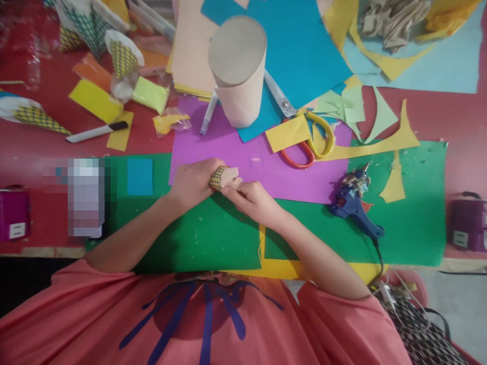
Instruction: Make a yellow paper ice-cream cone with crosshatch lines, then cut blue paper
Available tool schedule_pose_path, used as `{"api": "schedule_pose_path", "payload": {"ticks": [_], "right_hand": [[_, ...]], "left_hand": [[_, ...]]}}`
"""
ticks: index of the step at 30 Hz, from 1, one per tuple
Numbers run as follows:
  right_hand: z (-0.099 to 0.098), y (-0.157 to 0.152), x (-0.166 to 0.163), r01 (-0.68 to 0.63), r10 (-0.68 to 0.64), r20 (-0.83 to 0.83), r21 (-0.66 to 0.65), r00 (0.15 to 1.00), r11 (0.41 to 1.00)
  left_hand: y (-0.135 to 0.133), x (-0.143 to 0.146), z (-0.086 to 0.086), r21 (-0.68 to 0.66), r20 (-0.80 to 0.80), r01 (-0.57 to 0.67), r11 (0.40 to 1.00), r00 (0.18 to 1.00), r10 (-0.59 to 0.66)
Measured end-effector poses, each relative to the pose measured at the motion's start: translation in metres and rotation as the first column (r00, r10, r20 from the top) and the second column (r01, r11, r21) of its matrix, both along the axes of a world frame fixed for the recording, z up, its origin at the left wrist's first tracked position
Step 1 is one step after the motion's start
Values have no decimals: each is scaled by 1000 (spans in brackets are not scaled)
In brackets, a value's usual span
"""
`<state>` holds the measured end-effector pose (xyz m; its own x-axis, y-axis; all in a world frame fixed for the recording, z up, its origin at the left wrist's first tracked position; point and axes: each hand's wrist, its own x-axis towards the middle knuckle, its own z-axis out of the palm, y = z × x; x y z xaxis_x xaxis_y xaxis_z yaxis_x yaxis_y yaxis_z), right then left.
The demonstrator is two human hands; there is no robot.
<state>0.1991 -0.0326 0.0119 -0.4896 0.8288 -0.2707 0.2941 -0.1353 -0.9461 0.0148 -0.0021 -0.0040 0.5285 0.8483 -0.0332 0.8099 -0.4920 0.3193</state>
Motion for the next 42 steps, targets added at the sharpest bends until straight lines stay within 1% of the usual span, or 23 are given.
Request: {"api": "schedule_pose_path", "payload": {"ticks": [2,3,8,10,12,14,15,16,18,19,20,22,27,30,35,39,42], "right_hand": [[-1,1,0,-17,13,-51,-77,999,997],[-1,2,1,-30,23,-73,-95,997,995],[-1,2,6,-67,47,-178,-110,983,992],[-1,1,7,-55,33,-182,-121,983,991],[-1,0,8,2,-16,-149,-91,989,996],[0,0,8,132,-129,-94,20,987,991],[0,0,8,208,-202,-68,110,977,972],[0,0,8,268,-265,-46,216,963,939],[0,0,8,316,-338,-22,412,941,854],[0,0,7,315,-347,-20,476,938,821],[-1,1,6,312,-348,-26,511,937,801],[-3,1,5,318,-339,-56,515,939,796],[-9,4,4,344,-336,-96,410,937,845],[-11,5,4,333,-330,-77,393,941,857],[-14,3,0,325,-354,-12,427,935,844],[-13,1,-3,310,-386,56,494,921,813],[-10,0,-2,297,-389,64,535,919,791]], "left_hand": [[-1,1,0,5,15,10,1000,1000,-10],[-2,2,0,6,21,11,1000,1000,-11],[-3,1,-3,19,28,-11,1000,1000,10],[-1,0,-3,18,30,-22,1000,999,21],[0,0,-3,18,42,-45,999,998,45],[2,0,-2,22,63,-75,997,995,73],[2,1,-1,22,75,-83,996,994,81],[3,1,0,24,87,-81,996,993,79],[2,3,1,32,106,-64,997,993,60],[2,3,1,39,110,-54,998,993,49],[2,4,1,45,109,-44,998,993,39],[1,4,0,47,100,-27,999,995,22],[1,5,-3,66,109,33,997,993,-40],[1,6,-4,118,128,64,991,989,-79],[-2,9,-6,159,114,107,981,985,-126],[-6,12,-6,180,86,131,975,985,-148],[-7,12,-6,156,152,118,981,978,-142]]}}
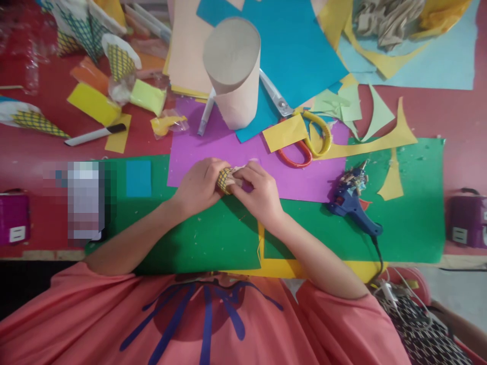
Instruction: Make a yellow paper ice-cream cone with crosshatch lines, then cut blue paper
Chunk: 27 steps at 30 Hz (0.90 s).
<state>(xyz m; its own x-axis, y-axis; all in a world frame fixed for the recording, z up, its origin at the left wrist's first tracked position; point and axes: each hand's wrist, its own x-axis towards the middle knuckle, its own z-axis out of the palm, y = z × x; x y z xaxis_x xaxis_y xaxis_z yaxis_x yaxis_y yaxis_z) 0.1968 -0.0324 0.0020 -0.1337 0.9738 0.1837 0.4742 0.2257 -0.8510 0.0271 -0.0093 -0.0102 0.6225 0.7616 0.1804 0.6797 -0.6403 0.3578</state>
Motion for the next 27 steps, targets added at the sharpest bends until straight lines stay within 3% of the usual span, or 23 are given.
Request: {"api": "schedule_pose_path", "payload": {"ticks": [3,5,8,10,14,21,27], "right_hand": [[5,-1,4,-37,38,-19,60,999,998],[8,-2,9,-29,32,-15,171,999,985],[9,-4,14,-87,52,95,413,994,907],[9,-5,15,-200,110,207,491,972,848],[7,-6,13,-318,171,340,443,925,838],[9,-7,9,-340,176,427,345,887,875],[14,-9,7,-323,107,482,390,870,862]], "left_hand": [[2,-3,-2,-112,137,-42,993,989,58],[4,-6,-4,-179,228,-67,982,968,108],[6,-9,-6,-240,278,-111,964,944,178],[6,-10,-6,-263,278,-128,956,939,202],[5,-11,-7,-281,303,-97,955,935,185],[5,-10,-6,-299,285,-83,951,943,172],[6,-9,-7,-276,291,-81,958,943,164]]}}
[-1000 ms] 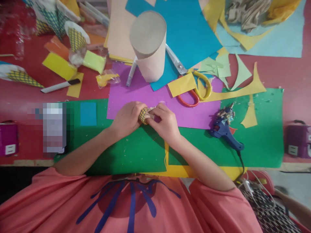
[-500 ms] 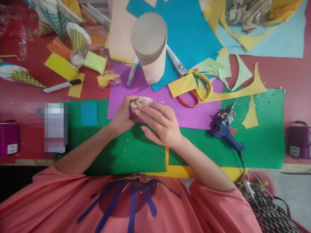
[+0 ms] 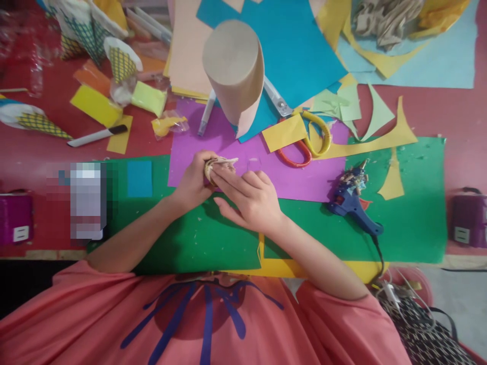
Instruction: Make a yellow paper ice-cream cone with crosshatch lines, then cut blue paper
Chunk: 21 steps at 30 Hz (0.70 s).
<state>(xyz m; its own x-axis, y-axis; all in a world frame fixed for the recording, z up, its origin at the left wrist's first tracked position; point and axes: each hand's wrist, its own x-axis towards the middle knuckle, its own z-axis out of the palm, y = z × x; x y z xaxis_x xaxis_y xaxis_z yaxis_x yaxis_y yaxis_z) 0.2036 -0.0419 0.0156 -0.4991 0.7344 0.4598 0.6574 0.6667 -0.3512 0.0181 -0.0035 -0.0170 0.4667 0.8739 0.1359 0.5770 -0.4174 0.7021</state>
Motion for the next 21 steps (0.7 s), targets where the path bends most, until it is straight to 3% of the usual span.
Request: {"api": "schedule_pose_path", "payload": {"ticks": [5,9,13,18,21], "right_hand": [[-3,-1,-3,-58,54,-36,-124,998,991],[-6,-2,-8,-36,35,-10,-125,999,992],[-5,-1,-10,-33,30,-20,-144,999,989],[-5,0,-8,-39,37,-18,-175,999,984],[-6,0,-5,-41,39,-11,-165,999,986]], "left_hand": [[-1,0,0,-68,26,21,997,999,-20],[-4,2,2,-110,32,11,994,999,-8],[-4,3,3,-38,29,38,999,999,-37],[0,3,-3,111,140,52,993,988,-67],[3,2,-6,103,188,49,994,980,-68]]}}
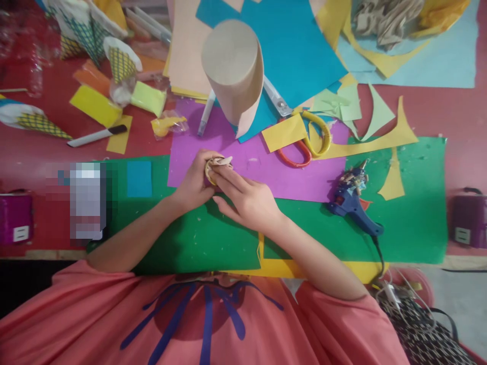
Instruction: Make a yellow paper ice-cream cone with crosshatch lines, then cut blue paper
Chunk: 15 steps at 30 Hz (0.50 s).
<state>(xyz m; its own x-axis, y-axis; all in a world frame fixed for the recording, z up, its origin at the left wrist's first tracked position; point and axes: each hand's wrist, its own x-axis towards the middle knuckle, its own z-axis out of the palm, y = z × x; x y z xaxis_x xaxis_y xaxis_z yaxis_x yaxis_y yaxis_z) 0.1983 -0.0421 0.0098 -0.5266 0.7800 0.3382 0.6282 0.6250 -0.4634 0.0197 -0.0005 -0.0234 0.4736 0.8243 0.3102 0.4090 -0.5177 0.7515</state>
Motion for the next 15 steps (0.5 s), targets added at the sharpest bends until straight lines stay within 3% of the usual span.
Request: {"api": "schedule_pose_path", "payload": {"ticks": [4,8,15], "right_hand": [[0,-1,5,-5,18,-179,71,984,997],[0,0,8,160,-120,-385,74,915,984],[-2,4,3,48,-64,-240,-72,969,996]], "left_hand": [[1,-2,-3,-32,25,-22,999,999,23],[0,-3,-5,-35,53,-84,996,995,86],[-4,-5,-3,-29,49,-74,997,996,75]]}}
